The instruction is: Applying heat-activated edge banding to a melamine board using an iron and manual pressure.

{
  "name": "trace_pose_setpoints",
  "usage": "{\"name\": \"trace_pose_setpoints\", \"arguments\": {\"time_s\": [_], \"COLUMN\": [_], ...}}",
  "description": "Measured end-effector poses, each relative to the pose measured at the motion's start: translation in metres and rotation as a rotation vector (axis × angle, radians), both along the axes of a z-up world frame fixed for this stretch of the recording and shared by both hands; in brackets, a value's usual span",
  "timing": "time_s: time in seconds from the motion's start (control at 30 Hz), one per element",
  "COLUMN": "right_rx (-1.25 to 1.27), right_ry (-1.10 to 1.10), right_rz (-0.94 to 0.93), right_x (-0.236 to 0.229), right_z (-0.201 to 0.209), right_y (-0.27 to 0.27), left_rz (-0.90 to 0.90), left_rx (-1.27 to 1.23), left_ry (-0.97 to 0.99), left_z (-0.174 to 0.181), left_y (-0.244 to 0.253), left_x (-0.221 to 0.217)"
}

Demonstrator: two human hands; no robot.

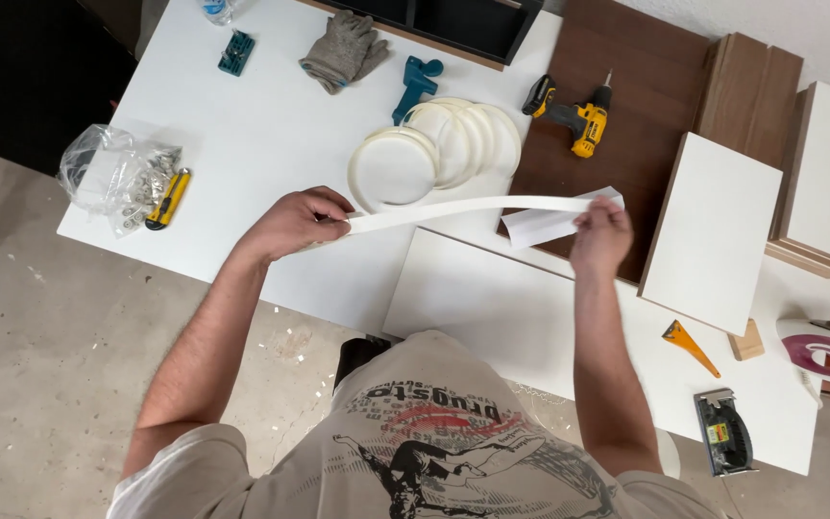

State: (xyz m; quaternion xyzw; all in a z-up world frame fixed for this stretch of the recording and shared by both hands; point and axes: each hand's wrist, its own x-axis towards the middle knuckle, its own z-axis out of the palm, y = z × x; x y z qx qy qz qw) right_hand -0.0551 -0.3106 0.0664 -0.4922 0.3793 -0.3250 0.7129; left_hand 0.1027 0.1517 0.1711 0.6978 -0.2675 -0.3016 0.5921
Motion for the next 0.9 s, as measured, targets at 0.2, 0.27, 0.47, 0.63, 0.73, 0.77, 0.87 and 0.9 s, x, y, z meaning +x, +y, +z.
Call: {"name": "trace_pose_setpoints", "arguments": {"time_s": [0.2,0.27,0.47,0.63,0.73,0.77,0.87,0.9], "right_rx": [-0.286,-0.369,-0.310,-0.472,-0.575,-0.580,-0.527,-0.528], "right_ry": [-0.264,-0.347,-0.265,-0.312,-0.299,-0.255,-0.185,-0.185], "right_rz": [-0.018,0.015,-0.085,0.000,0.165,0.247,0.321,0.313], "right_x": [-0.006,0.000,0.014,0.037,0.069,0.082,0.112,0.112], "right_z": [0.133,0.153,0.169,0.149,0.117,0.108,0.059,0.047], "right_y": [0.046,0.064,0.058,0.039,0.066,0.080,0.101,0.108], "left_rz": [0.122,0.192,0.392,0.344,0.370,0.413,0.421,0.414], "left_rx": [0.579,0.625,0.486,0.378,0.366,0.386,0.398,0.397], "left_ry": [-0.242,-0.178,0.250,0.168,0.103,0.101,0.022,0.018], "left_z": [-0.033,-0.040,0.005,-0.027,-0.047,-0.054,-0.089,-0.089], "left_y": [0.012,0.014,0.018,0.053,0.066,0.069,0.076,0.073], "left_x": [0.008,0.013,0.005,0.014,0.024,0.029,0.052,0.056]}}
